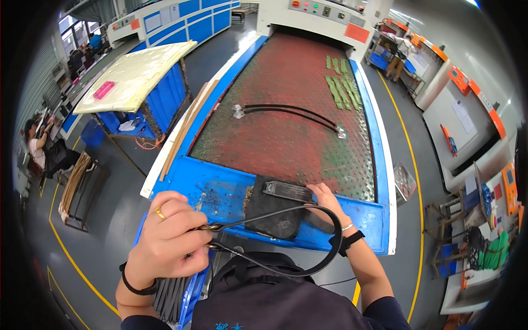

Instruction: The person attaches a clear plastic tag to a black cable using a metal clip, then places the cable on a blue workbench. They repeat this process with several other cables, arranging them in a row. Finally, they place two wooden sticks on the workbench.

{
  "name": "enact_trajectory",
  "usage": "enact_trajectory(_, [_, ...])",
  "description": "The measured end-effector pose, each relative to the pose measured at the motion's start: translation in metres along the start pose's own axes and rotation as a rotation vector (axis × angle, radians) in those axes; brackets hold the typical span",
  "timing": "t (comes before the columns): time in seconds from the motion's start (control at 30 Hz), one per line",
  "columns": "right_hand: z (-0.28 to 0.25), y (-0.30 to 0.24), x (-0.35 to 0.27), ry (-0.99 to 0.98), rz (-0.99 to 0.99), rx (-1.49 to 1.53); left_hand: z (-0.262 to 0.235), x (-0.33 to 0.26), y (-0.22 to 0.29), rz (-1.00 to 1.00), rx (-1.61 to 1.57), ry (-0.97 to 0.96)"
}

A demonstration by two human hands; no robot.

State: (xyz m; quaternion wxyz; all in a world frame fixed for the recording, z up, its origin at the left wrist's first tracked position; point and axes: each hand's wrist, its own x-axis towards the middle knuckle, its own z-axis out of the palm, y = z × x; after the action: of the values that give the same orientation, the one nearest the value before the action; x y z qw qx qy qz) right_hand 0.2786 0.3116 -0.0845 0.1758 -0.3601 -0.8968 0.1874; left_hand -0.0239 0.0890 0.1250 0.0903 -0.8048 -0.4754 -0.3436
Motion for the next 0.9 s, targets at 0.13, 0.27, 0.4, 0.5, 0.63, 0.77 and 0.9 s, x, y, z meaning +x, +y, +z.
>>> enact_trajectory(0.13, [0.002,-0.008,-0.003,0.074,0.077,0.451,0.001,0.000,-0.002,-0.005,-0.052,-0.003])
enact_trajectory(0.27, [-0.008,-0.024,-0.007,0.312,0.202,0.931,0.004,-0.001,-0.002,0.021,-0.115,-0.020])
enact_trajectory(0.4, [-0.068,-0.043,-0.021,0.609,0.190,1.485,0.009,0.005,0.001,0.078,-0.148,-0.052])
enact_trajectory(0.5, [-0.120,-0.087,-0.036,0.716,0.020,1.517,0.014,0.010,0.003,0.113,-0.167,-0.084])
enact_trajectory(0.63, [-0.142,-0.133,-0.061,0.623,-0.178,1.248,0.020,0.023,0.009,0.161,-0.222,-0.142])
enact_trajectory(0.77, [-0.134,-0.161,-0.068,0.627,-0.054,1.083,0.027,0.033,0.014,0.196,-0.277,-0.170])
enact_trajectory(0.9, [-0.129,-0.171,-0.069,0.615,0.015,1.018,0.029,0.037,0.017,0.219,-0.307,-0.175])
